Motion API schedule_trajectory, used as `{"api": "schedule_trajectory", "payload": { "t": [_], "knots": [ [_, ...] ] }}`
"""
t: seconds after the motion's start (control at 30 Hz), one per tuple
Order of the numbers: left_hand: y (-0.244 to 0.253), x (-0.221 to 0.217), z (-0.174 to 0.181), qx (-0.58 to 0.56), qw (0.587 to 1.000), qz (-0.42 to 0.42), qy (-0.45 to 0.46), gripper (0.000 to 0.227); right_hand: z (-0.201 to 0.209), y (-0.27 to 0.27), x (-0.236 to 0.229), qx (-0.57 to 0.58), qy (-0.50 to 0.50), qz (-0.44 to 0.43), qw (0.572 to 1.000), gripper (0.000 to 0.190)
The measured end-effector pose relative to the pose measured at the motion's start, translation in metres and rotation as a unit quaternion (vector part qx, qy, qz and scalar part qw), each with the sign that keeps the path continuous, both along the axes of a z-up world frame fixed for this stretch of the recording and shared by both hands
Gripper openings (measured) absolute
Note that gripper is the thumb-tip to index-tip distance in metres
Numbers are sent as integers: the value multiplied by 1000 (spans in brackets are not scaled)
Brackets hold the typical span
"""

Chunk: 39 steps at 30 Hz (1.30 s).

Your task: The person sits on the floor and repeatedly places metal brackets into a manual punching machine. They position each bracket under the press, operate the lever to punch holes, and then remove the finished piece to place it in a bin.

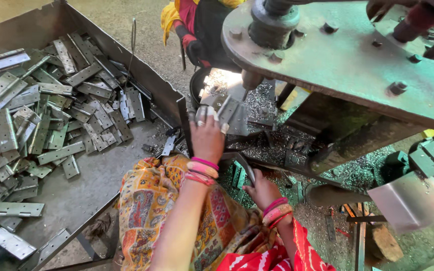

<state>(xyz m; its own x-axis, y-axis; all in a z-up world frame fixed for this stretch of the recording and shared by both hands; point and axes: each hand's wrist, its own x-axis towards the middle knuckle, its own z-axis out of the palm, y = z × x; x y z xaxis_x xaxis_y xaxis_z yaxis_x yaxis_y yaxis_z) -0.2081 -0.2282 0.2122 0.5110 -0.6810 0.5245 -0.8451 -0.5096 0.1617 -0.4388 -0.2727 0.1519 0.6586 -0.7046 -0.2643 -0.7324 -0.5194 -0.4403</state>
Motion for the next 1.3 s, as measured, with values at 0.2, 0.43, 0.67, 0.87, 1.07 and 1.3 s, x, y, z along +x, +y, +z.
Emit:
{"api": "schedule_trajectory", "payload": {
  "t": [0.2,0.43,0.67,0.87,1.07,1.3],
  "knots": [
    [-10,-42,-16,-21,999,-44,-9,34,-7,-4,-1,-29,10,24,999,62],
    [-15,-28,-5,5,998,-39,49,24,-117,14,-23,-23,-38,-38,998,49],
    [-8,-22,-12,-3,999,-48,22,24,-193,17,-31,28,-21,-33,999,51],
    [-36,-17,-19,49,998,-34,14,20,-109,-11,-31,-6,29,-2,1000,45],
    [-53,-12,-19,20,999,-30,28,25,-151,19,-19,-15,-71,-46,996,34],
    [-37,-10,-21,-26,999,-38,-5,29,-145,-2,-23,35,-83,-20,996,43]
  ]
}}
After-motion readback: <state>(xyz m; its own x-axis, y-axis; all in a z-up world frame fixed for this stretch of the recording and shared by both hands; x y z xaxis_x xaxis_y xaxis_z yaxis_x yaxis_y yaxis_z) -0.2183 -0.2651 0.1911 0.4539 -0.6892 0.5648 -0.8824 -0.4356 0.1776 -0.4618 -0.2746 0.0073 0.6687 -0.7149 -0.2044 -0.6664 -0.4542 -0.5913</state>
